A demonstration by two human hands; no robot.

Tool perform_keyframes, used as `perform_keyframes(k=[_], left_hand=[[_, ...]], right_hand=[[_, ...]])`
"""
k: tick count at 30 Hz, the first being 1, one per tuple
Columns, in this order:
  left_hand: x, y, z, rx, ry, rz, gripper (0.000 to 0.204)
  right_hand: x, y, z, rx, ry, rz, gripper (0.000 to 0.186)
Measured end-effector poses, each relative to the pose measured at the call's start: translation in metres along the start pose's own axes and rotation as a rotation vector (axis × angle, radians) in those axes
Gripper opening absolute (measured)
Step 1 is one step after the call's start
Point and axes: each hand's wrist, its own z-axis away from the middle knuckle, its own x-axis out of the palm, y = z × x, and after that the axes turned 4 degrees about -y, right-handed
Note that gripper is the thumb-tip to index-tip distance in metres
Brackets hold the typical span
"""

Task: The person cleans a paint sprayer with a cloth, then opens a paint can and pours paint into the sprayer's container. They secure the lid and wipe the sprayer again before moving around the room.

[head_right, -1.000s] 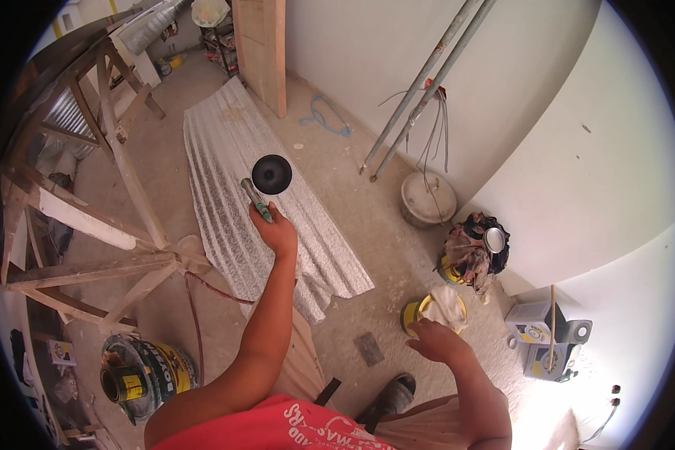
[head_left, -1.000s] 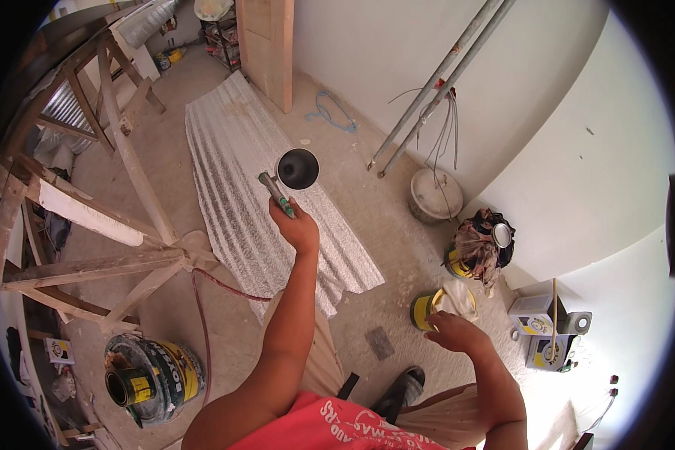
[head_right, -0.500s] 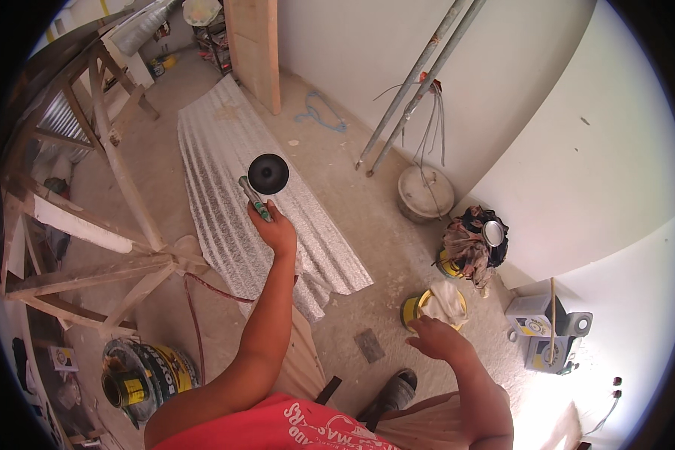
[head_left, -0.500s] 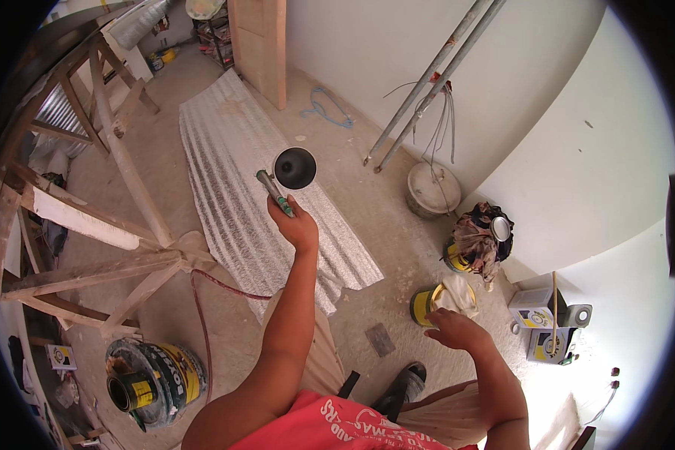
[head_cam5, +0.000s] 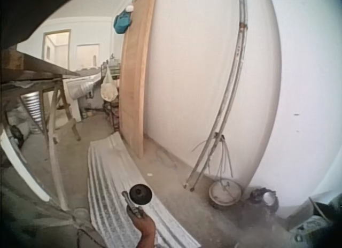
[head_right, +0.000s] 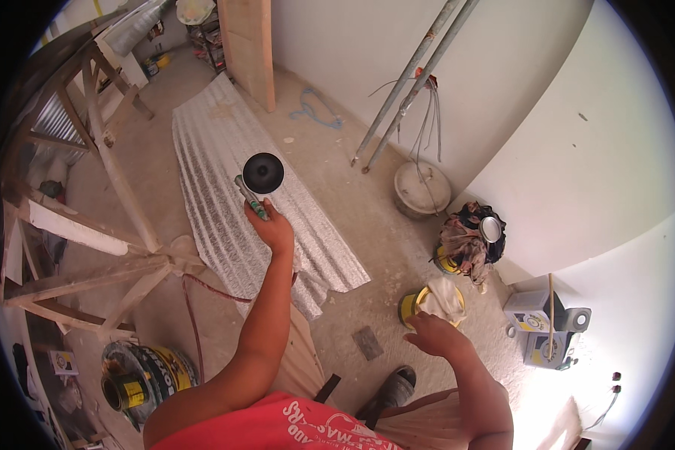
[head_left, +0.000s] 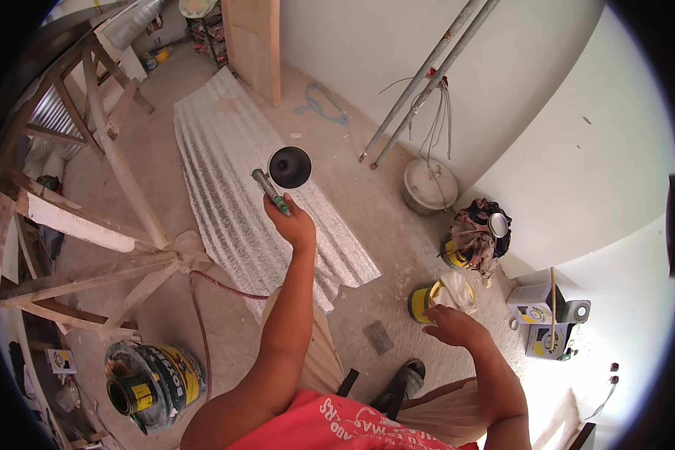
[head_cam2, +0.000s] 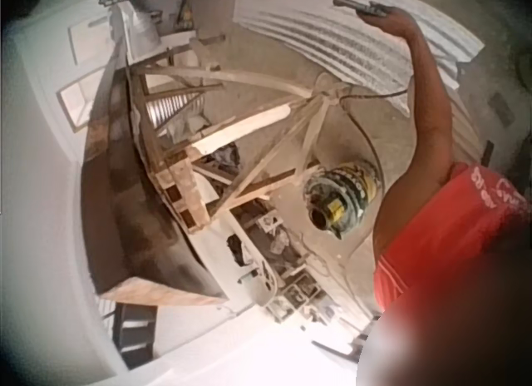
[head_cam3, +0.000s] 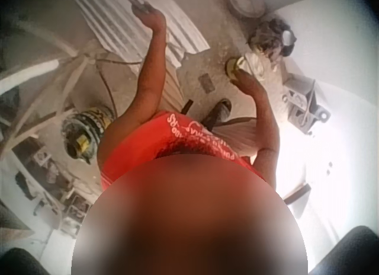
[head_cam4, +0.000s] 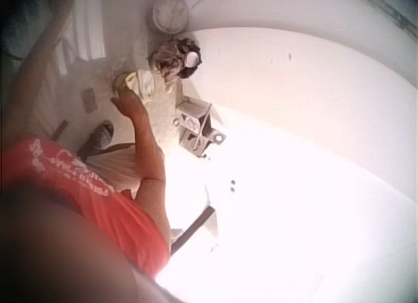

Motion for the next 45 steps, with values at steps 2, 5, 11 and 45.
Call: perform_keyframes(k=[2,5,11,45], left_hand=[[0.002,0.0,0.001,-0.009,-0.011,0.014,0.05],[0.003,0.0,0.001,-0.019,-0.013,0.021,0.05],[0.005,0.005,0.004,-0.026,-0.017,0.05,0.05],[0.014,-0.064,-0.007,-0.365,-0.121,-0.111,0.05]], right_hand=[[-0.001,-0.001,0.001,0.005,-0.002,-0.002,0.049],[-0.005,-0.005,0.002,0.014,-0.016,-0.002,0.049],[0.006,0.006,0.003,-0.015,0.024,0.017,0.048],[0.007,0.016,-0.003,-0.057,0.03,0.055,0.046]])
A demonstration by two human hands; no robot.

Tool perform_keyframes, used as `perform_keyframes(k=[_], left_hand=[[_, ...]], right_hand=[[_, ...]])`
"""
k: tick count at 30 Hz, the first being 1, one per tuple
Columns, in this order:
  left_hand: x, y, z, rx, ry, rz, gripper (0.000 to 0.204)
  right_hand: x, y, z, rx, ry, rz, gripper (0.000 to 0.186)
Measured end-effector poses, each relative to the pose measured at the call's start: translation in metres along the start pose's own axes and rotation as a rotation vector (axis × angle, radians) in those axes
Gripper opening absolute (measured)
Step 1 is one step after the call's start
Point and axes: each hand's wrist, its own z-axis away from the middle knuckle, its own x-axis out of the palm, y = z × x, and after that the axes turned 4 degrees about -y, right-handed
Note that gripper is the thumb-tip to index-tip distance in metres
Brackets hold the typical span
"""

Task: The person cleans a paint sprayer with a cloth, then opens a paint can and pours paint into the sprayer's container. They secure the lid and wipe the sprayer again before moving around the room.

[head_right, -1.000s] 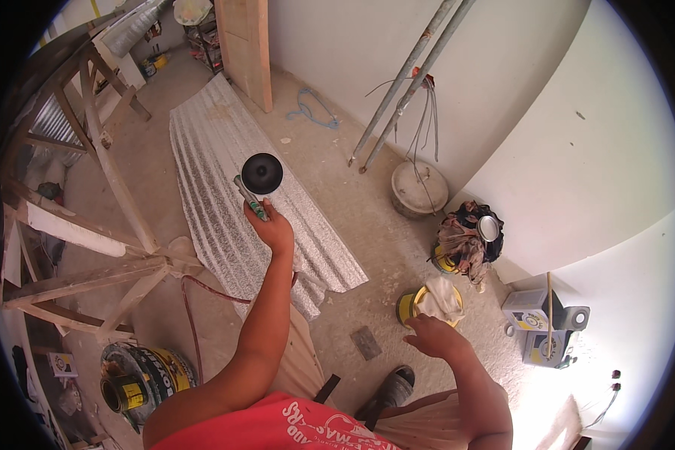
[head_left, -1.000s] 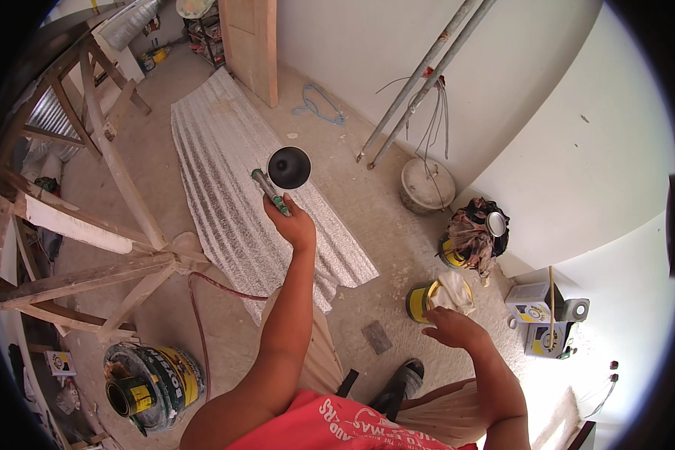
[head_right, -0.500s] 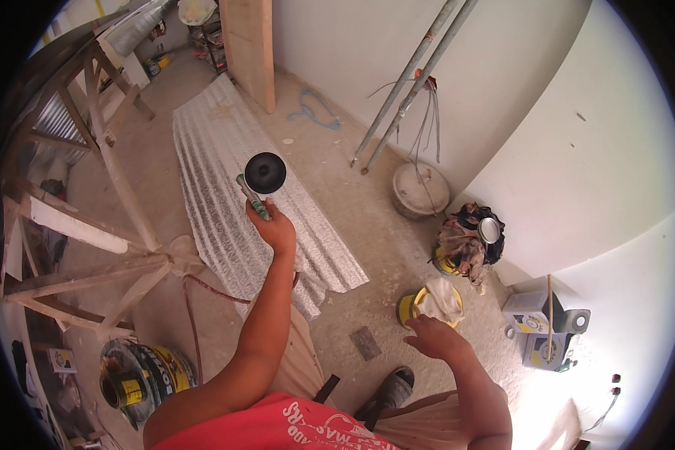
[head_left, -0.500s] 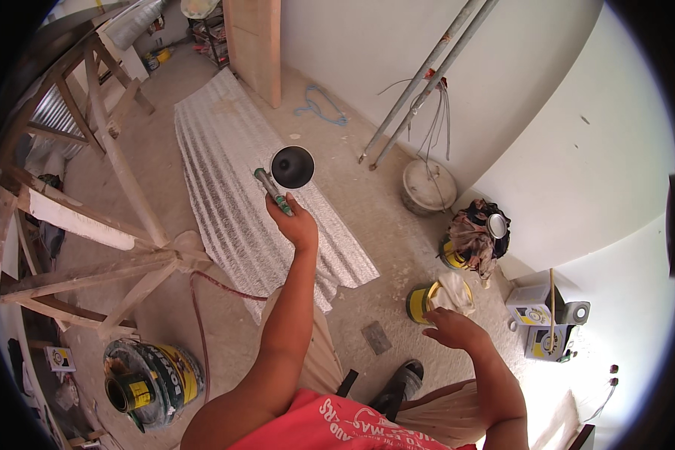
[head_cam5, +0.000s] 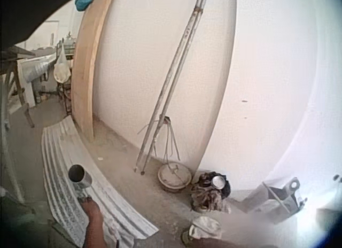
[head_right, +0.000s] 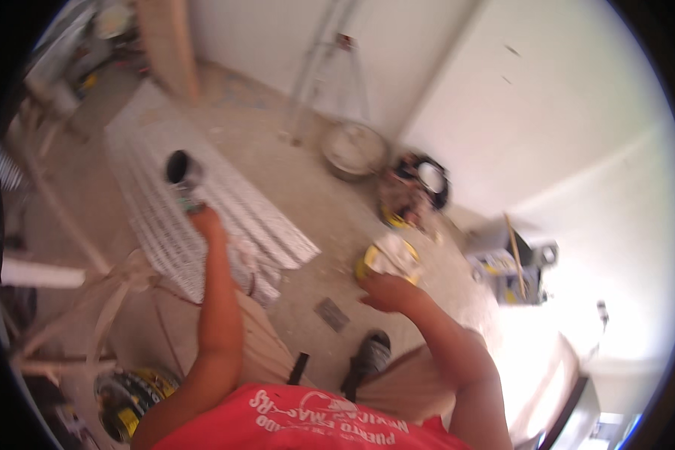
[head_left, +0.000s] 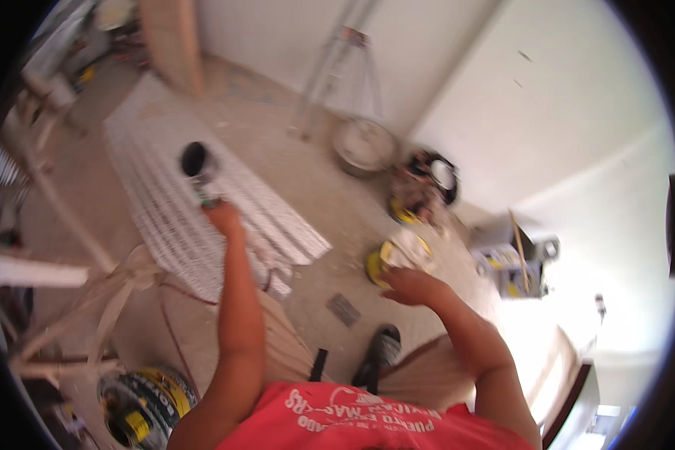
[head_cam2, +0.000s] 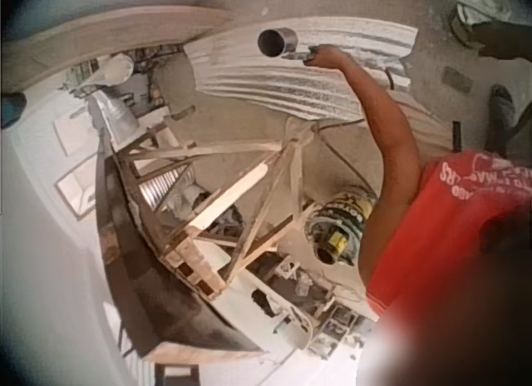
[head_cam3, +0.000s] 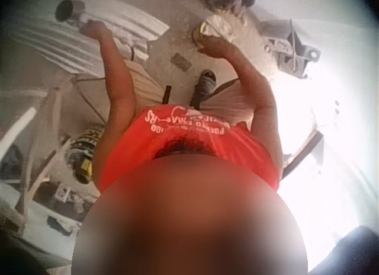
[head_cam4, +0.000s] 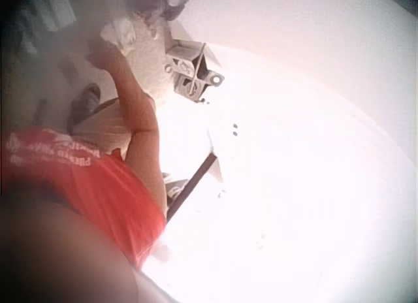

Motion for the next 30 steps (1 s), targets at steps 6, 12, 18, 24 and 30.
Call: perform_keyframes(k=[6,12,18,24,30], left_hand=[[-0.008,0.018,0.006,-0.046,0.033,0.194,0.053],[-0.015,0.024,0.001,-0.103,0.006,0.148,0.061],[-0.014,0.011,-0.008,-0.049,-0.056,0.186,0.063],[-0.001,0.024,0.017,-0.022,-0.101,0.027,0.062],[0.011,0.01,0.023,0.063,-0.154,-0.028,0.058]], right_hand=[[0.01,0.002,-0.001,0.033,0.047,-0.036,0.039],[0.019,0.001,0.001,0.015,0.064,-0.034,0.039],[-0.004,0.012,0.007,0.117,0.031,-0.099,0.044],[-0.013,0.11,0.029,0.447,0.358,-0.025,0.035],[0.011,0.103,0.011,0.387,0.147,-0.049,0.039]])
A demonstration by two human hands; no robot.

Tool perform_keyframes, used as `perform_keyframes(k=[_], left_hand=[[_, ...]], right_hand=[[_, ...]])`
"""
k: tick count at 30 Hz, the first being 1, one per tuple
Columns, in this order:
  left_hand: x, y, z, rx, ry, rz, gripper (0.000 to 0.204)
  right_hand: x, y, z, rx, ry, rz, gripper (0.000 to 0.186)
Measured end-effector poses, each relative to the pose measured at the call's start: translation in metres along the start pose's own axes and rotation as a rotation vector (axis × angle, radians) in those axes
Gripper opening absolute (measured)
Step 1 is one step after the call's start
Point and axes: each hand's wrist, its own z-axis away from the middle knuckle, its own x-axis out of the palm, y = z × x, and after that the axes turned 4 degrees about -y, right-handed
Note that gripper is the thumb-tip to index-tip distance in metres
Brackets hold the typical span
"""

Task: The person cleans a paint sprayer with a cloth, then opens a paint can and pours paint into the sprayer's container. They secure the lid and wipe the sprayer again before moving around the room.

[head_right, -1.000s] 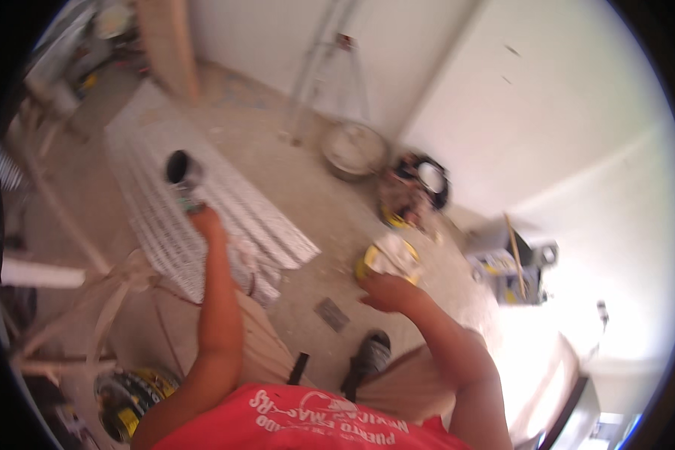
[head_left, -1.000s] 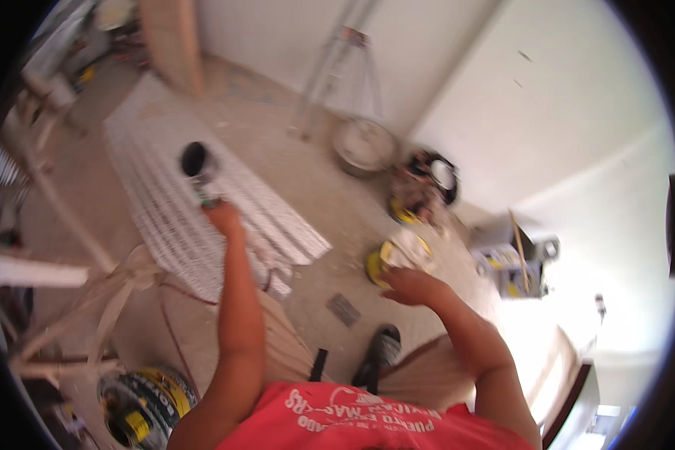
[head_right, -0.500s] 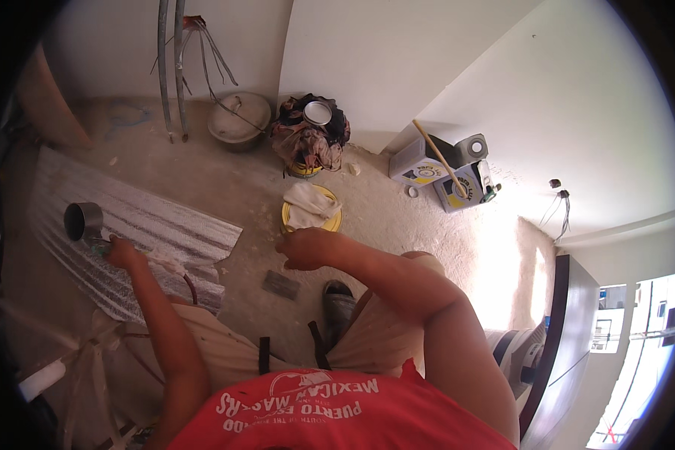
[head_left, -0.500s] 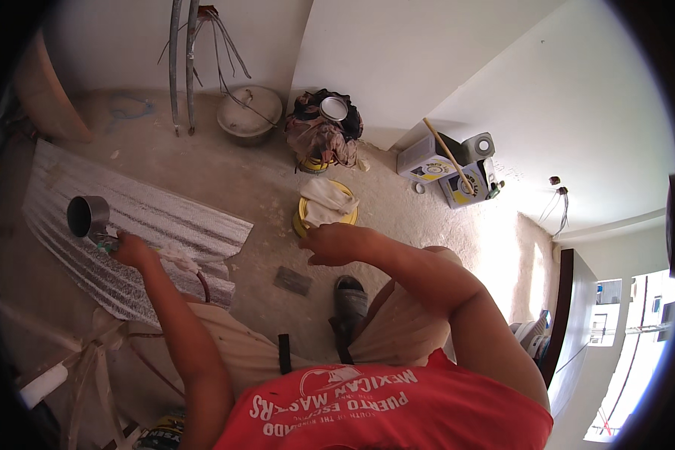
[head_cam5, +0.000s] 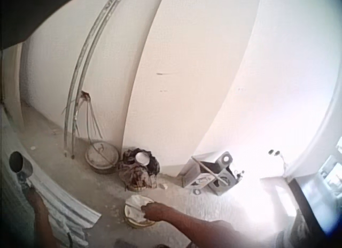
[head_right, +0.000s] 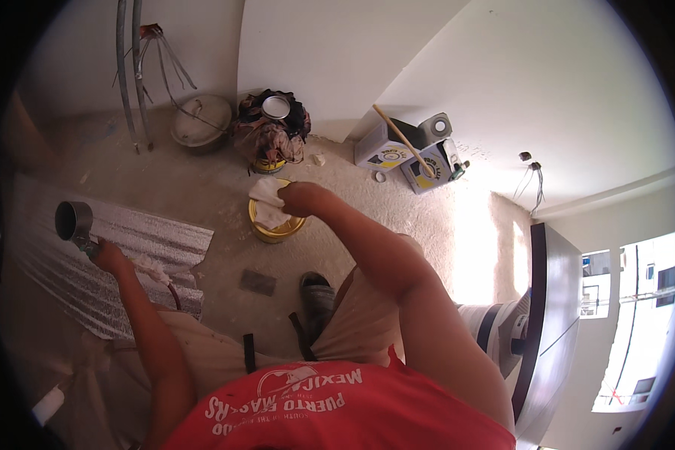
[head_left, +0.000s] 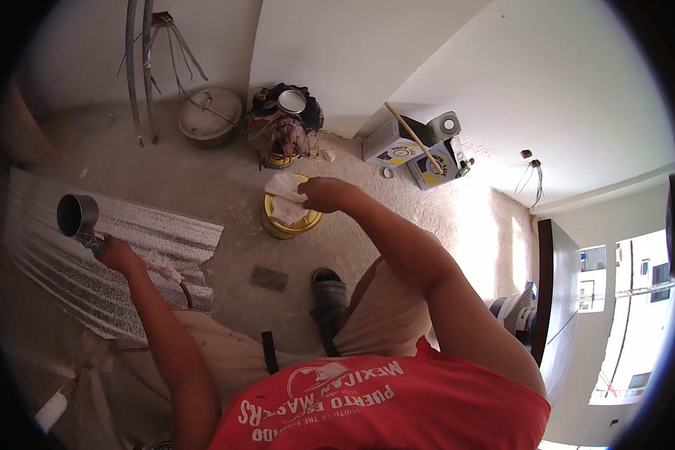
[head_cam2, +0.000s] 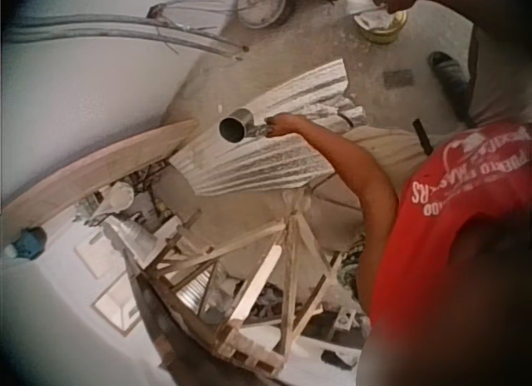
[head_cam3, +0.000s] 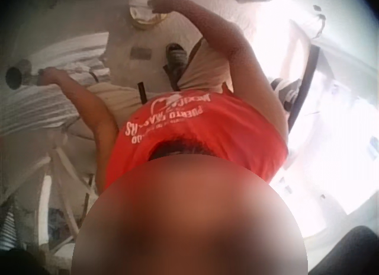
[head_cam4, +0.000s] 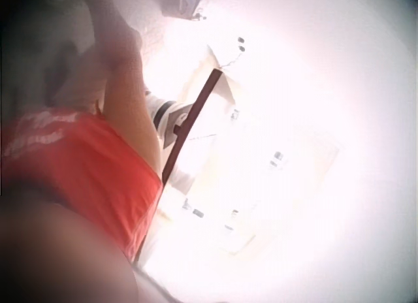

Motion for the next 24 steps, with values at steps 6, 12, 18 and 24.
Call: perform_keyframes(k=[6,12,18,24], left_hand=[[0.006,0.012,0.017,-0.084,-0.06,-0.02,0.054],[0.007,0.001,0.001,-0.098,-0.102,-0.014,0.052],[0.009,0.0,0.002,-0.085,-0.115,0.014,0.053],[0.006,-0.019,-0.015,-0.069,-0.062,-0.098,0.048]], right_hand=[[0.021,-0.024,0.003,0.005,0.001,0.18,0.037],[0.027,-0.022,-0.003,0.02,0.034,0.111,0.036],[0.027,-0.027,-0.005,0.039,0.009,0.08,0.038],[0.012,-0.028,-0.008,-0.01,-0.064,0.045,0.045]])
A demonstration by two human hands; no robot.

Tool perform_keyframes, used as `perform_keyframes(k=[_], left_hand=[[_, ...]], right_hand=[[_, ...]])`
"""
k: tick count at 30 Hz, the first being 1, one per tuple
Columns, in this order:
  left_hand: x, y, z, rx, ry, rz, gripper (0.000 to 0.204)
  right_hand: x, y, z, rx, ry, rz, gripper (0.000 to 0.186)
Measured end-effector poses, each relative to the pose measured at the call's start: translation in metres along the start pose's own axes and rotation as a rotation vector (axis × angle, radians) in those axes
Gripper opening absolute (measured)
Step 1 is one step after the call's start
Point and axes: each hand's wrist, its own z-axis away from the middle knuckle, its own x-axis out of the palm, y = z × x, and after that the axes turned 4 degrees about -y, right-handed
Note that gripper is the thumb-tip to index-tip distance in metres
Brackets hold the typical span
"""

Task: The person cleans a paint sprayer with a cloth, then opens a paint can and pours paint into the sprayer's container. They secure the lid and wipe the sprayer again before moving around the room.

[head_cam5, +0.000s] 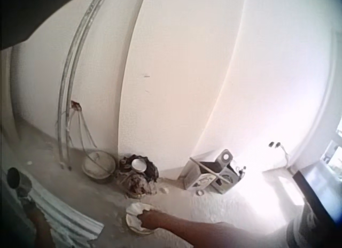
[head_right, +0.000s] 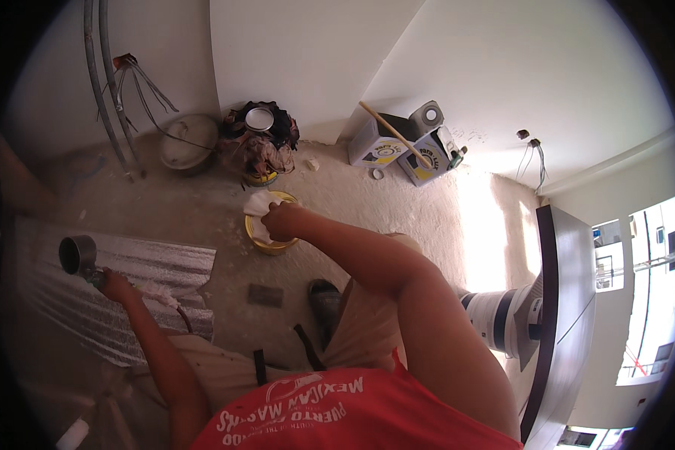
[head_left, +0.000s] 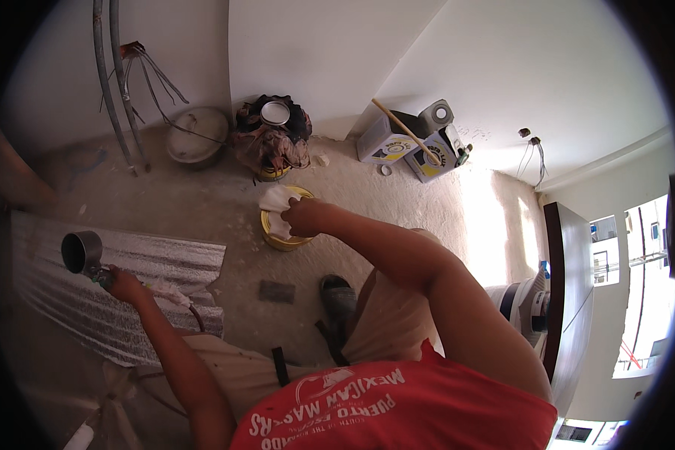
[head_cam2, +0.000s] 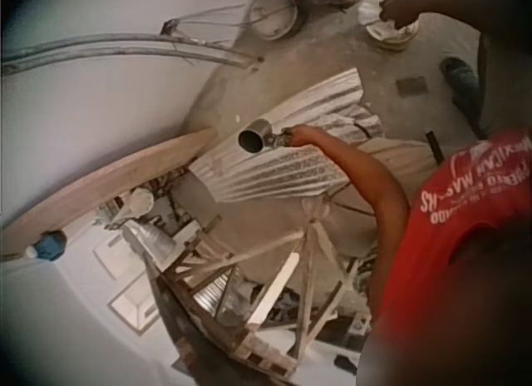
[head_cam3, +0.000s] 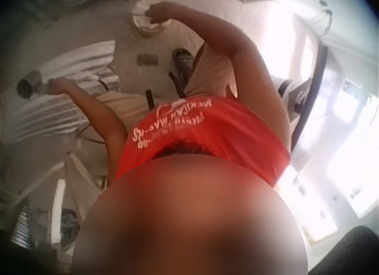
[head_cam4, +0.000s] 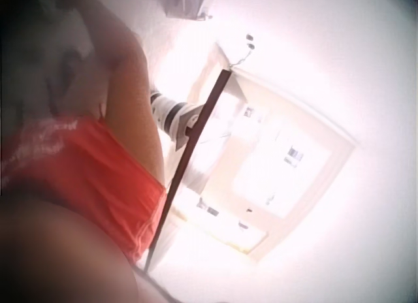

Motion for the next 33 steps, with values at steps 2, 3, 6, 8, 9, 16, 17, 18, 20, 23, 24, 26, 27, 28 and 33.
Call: perform_keyframes(k=[2,3,6,8,9,16,17,18,20,23,24,26,27,28,33], left_hand=[[0.001,-0.002,-0.005,-0.055,-0.043,0.048,0.045],[-0.002,-0.003,-0.002,-0.09,-0.083,0.088,0.044],[-0.002,-0.003,0.011,-0.094,-0.105,0.149,0.04],[-0.001,0.004,0.023,-0.096,-0.102,0.128,0.041],[0.002,0.012,0.031,-0.095,-0.124,0.116,0.041],[-0.001,0.026,0.057,-0.012,-0.208,0.165,0.044],[0.002,0.026,0.059,-0.009,-0.225,0.155,0.043],[0.004,0.026,0.06,-0.003,-0.242,0.145,0.043],[0.01,0.028,0.064,0.016,-0.239,0.144,0.041],[0.006,0.022,0.059,-0.019,-0.247,0.145,0.041],[0.01,0.022,0.06,-0.039,-0.267,0.152,0.04],[0.006,0.02,0.057,-0.065,-0.264,0.131,0.039],[0.01,0.02,0.06,-0.07,-0.274,0.111,0.039],[0.016,0.021,0.063,-0.07,-0.297,0.094,0.039],[0.042,0.01,0.07,0.011,-0.413,0.042,0.04]], right_hand=[[-0.016,0.024,-0.015,-0.071,-0.042,-0.073,0.049],[-0.038,0.027,-0.011,-0.05,0.026,-0.159,0.05],[-0.073,0.081,-0.039,-0.047,0.388,-0.187,0.052],[-0.098,0.104,-0.055,0.07,0.58,-0.242,0.063],[-0.102,0.118,-0.065,0.146,0.677,-0.265,0.066],[-0.135,0.127,-0.135,0.404,0.652,-0.301,0.085],[-0.134,0.139,-0.143,0.394,0.588,-0.356,0.086],[-0.131,0.15,-0.151,0.371,0.585,-0.35,0.086],[-0.124,0.168,-0.153,0.336,0.586,-0.328,0.086],[-0.132,0.132,-0.125,0.408,0.628,-0.276,0.08],[-0.132,0.128,-0.114,0.452,0.652,-0.279,0.079],[-0.123,0.09,-0.088,0.199,0.652,-0.202,0.076],[-0.11,0.077,-0.071,0.084,0.651,-0.163,0.075],[-0.085,0.079,-0.06,-0.235,0.654,-0.162,0.071],[0.01,0.034,-0.008,-0.513,0.25,0.042,0.077]])
